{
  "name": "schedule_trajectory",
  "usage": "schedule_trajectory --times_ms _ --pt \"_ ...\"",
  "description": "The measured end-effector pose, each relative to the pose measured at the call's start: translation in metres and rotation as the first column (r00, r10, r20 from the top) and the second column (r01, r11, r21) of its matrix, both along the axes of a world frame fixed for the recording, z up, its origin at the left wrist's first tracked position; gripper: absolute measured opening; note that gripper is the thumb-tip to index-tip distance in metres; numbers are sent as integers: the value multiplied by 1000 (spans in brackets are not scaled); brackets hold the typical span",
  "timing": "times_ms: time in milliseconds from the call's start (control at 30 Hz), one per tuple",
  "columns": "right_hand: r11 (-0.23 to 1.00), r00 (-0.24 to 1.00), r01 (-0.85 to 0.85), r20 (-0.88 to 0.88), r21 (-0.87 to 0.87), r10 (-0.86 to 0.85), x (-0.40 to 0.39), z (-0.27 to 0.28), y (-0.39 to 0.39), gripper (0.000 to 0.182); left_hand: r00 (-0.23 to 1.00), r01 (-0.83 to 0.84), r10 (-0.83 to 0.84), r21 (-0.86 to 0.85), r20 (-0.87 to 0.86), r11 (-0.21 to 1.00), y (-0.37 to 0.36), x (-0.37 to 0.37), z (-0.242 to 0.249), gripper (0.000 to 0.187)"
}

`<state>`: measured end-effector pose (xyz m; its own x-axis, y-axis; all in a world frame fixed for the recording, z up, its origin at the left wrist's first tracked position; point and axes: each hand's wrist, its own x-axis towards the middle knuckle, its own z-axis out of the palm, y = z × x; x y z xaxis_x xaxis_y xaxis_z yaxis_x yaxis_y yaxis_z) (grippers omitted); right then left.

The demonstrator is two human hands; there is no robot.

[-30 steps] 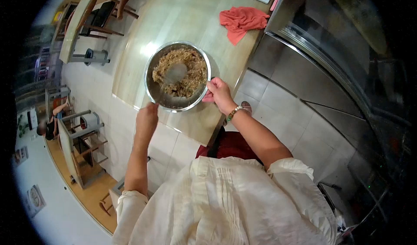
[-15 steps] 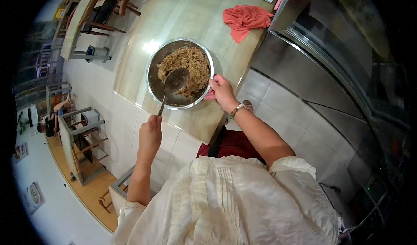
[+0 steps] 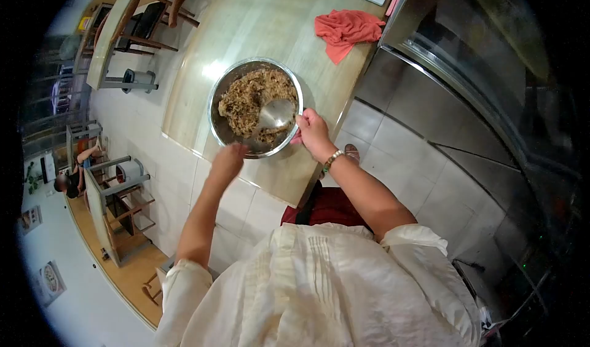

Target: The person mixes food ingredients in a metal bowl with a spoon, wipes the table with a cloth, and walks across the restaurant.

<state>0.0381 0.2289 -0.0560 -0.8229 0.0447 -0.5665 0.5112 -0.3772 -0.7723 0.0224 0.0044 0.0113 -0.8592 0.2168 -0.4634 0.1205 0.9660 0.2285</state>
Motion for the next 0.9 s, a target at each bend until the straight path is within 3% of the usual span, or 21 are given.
schedule_trajectory --times_ms 33,133,200,267,367,433,533,567,600,700,800,833,900 --pt "1000 1000 8 -3 -5 -8 -2 -1 -1 15 998 22 -22 -2 -58 1000 -20 -16 -21 26" --pt "999 999 -29 -17 42 30 3 -5 1 15 986 2 -22 -122 -167 993 -17 -38 31 25" --pt "1000 1000 12 -16 -23 -12 0 -6 0 15 974 40 -73 -156 -214 987 -11 -47 63 24" --pt "1000 1000 15 -19 -25 -16 0 -2 0 15 951 -33 -78 -349 -299 937 -6 -51 83 18" --pt "999 1000 6 -30 -36 -7 0 -3 1 14 872 72 -268 -433 -410 899 -24 -73 64 14" --pt "998 999 4 -34 -56 -6 1 -4 0 13 958 52 -163 -416 -237 908 -48 -59 32 16" --pt "997 1000 8 9 -82 -7 -2 -6 1 13 990 -91 78 -109 -119 990 -54 6 10 19" --pt "999 1000 -22 -7 -50 22 -1 -2 1 13 994 -103 104 103 -11 989 -82 27 -33 20" --pt "999 998 -51 -27 -12 51 -2 1 2 14 804 -534 478 74 353 842 -12 31 36 28" --pt "995 998 -53 -45 -81 49 -1 -6 3 14 517 -794 555 122 651 596 34 25 31 29" --pt "989 999 -52 -14 -135 50 1 -6 4 14 451 -876 513 252 731 411 40 36 26 30" --pt "989 998 -62 -15 -137 61 0 -5 4 14 446 -880 519 253 729 402 39 39 33 30" --pt "981 999 -48 -6 -190 48 1 -2 5 14 549 -836 609 363 573 412 35 46 51 31"
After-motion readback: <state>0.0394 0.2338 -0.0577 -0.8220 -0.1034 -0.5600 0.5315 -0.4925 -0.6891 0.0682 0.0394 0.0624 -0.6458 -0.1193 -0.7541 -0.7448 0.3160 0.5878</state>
